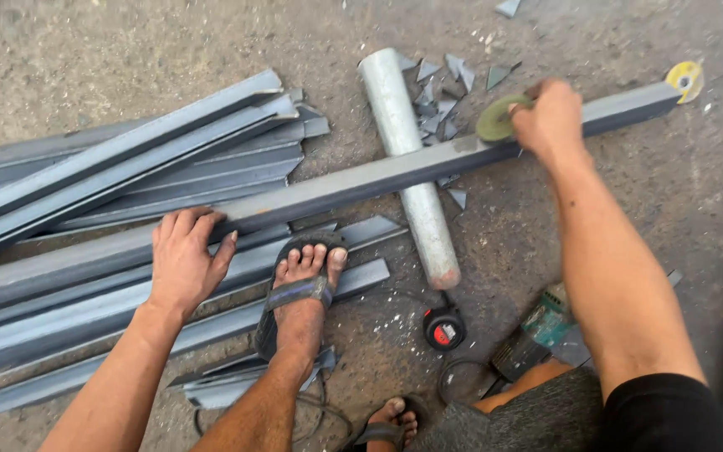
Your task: Cutting metal beams and tubes to specific lengths using an angle grinder, tape measure, and marking tool.
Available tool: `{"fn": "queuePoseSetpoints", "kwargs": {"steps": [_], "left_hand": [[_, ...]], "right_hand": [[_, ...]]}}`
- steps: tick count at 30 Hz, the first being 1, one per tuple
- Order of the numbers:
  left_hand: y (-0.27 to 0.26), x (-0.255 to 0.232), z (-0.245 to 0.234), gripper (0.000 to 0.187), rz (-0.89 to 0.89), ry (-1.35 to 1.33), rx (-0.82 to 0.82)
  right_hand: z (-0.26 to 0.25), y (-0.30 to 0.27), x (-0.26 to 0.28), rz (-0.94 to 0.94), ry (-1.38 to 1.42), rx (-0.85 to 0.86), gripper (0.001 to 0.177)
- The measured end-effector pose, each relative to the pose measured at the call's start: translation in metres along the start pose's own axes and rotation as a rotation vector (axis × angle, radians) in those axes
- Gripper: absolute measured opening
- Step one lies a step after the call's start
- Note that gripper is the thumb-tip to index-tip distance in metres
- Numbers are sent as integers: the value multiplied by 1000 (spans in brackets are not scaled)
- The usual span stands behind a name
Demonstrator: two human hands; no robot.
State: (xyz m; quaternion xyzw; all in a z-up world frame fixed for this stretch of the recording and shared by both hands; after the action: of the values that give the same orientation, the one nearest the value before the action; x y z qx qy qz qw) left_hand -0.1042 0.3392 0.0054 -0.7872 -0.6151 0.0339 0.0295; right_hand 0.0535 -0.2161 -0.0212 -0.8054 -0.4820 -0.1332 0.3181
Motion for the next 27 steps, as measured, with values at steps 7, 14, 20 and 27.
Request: {"fn": "queuePoseSetpoints", "kwargs": {"steps": [7,14,20,27], "left_hand": [[-2,6,20,35,-46,72,-17],[3,-5,17,32,-12,26,8],[5,-8,23,31,-15,15,6],[5,-9,7,29,1,33,3]], "right_hand": [[14,-20,-5,-95,-25,72,31],[8,-20,-16,-4,-41,37,32],[20,-40,8,2,27,49,36],[17,-86,51,37,71,190,37]]}}
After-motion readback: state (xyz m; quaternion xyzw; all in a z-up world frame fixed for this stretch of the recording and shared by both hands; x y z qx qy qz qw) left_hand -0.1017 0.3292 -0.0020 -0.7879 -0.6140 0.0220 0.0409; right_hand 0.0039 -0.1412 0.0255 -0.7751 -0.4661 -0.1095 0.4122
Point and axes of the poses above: each hand's wrist, its own y-axis towards the middle knuckle, its own z-axis out of the palm, x = y × z, the point moved 2 cm from there along y, towards the middle knuckle, and after that the axes turned 14 degrees about y, right-handed, at the moved point
